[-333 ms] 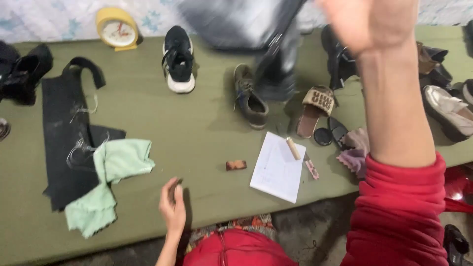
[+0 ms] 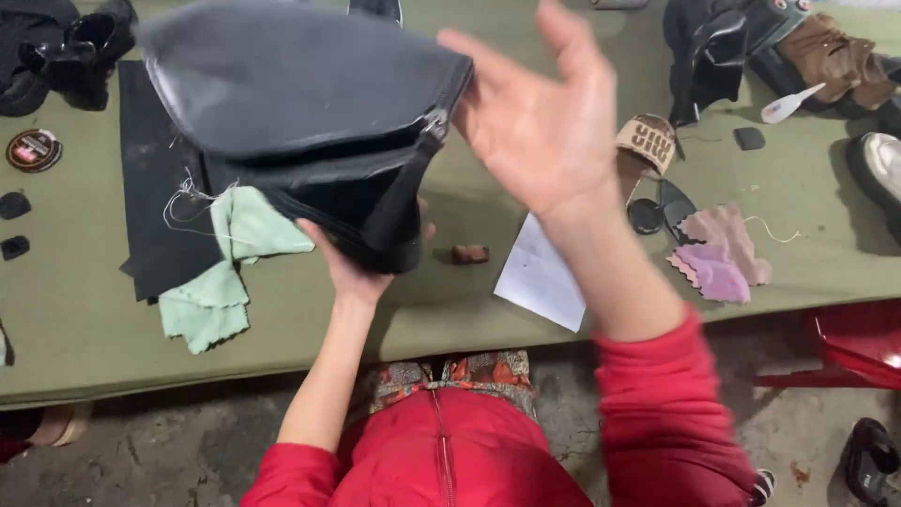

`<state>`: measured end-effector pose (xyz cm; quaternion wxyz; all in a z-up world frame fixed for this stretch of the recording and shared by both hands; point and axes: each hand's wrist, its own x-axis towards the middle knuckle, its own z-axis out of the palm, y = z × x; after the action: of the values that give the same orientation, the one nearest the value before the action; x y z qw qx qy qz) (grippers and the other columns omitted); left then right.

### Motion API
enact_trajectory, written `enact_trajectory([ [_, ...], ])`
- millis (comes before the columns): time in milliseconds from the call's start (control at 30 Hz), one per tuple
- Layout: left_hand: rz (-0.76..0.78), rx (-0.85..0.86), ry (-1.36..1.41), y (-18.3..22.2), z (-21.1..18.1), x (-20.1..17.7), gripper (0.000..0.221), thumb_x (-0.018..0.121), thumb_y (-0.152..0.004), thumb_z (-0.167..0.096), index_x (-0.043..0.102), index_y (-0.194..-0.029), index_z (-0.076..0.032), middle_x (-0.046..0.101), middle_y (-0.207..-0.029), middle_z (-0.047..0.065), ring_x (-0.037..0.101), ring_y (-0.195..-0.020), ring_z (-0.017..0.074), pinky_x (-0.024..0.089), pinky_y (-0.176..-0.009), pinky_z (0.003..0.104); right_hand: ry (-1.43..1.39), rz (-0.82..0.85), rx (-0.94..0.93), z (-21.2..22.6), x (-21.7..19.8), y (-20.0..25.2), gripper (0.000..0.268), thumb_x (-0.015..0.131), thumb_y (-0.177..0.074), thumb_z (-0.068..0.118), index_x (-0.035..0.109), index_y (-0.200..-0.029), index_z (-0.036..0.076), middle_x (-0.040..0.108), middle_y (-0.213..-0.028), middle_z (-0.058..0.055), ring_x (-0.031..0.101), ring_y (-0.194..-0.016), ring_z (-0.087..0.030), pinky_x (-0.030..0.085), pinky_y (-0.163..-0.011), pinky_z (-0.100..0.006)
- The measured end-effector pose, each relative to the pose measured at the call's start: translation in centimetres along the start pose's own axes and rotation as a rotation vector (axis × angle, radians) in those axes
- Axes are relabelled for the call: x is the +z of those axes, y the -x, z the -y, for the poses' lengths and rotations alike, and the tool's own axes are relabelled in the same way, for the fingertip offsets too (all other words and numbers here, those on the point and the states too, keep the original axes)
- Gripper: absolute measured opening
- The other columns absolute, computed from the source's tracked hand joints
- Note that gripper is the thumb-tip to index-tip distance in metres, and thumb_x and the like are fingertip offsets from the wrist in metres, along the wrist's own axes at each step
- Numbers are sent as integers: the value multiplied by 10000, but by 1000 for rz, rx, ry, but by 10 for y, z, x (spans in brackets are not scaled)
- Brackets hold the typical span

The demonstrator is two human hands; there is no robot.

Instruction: Cleaning a black leather boot using a small tool and cloth on a repair workbench.

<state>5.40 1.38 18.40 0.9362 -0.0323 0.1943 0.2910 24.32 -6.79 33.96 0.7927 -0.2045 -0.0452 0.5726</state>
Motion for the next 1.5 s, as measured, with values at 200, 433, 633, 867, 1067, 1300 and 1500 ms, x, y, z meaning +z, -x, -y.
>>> enact_trajectory([
  [200,-138,209,-116,-14,-57,-78,578,782,-752,-389,670,-1217,-64,694,-1251,200,698,-1144,340,555,-1040,503,-337,-248,-64,-37,-131,-30,633,644,-861,217,470,-1312,-192,599,-1186,-383,679,-1060,-458,631,-943,-480],
  [433,-426,149,-564,-29,-81,-161,468,777,-782,-501,728,-1121,-184,751,-1093,124,766,-909,213,662,-828,270,1034,-361,-211,11,-287,-51,604,581,-1013,186,308,-1510,-25,727,-1085,-299,775,-803,-363,668,-585,-442],
  [633,-363,169,-662,-39,-89,-206,543,727,-835,-547,683,-1227,-175,707,-1204,170,744,-970,236,642,-880,271,1931,-760,-244,39,-289,-79,1111,831,-881,475,88,-1672,234,129,-1632,-308,270,-1481,-556,274,-1186,-691],
  [867,-360,240,-619,-36,-97,-234,581,711,-859,-580,670,-1205,-116,726,-1126,182,757,-883,228,660,-724,290,1934,-736,-319,40,-308,-124,1186,905,-793,409,117,-1661,227,447,-1411,-352,485,-1297,-588,376,-1090,-689],
  [1067,-225,401,-595,-26,-87,-234,447,595,-928,-386,626,-1205,-37,710,-1119,127,690,-965,247,571,-862,369,1726,-657,-502,84,-296,-128,706,791,-818,397,484,-1426,210,603,-1443,-78,562,-1333,-283,398,-1158,-441],
  [1300,-272,386,-610,-22,-87,-225,429,593,-923,-391,637,-1172,-43,717,-1052,115,692,-895,244,574,-785,362,1856,-727,-446,146,-310,-138,853,762,-853,458,335,-1512,125,460,-1486,-189,468,-1340,-394,372,-1125,-529],
  [1500,-308,305,-574,-31,-96,-232,533,701,-887,-521,667,-1160,-64,731,-1037,248,761,-817,295,657,-648,325,2103,-732,-568,92,-297,-100,698,778,-926,316,449,-1483,54,521,-1347,-272,521,-1286,-500,384,-1094,-611],
])
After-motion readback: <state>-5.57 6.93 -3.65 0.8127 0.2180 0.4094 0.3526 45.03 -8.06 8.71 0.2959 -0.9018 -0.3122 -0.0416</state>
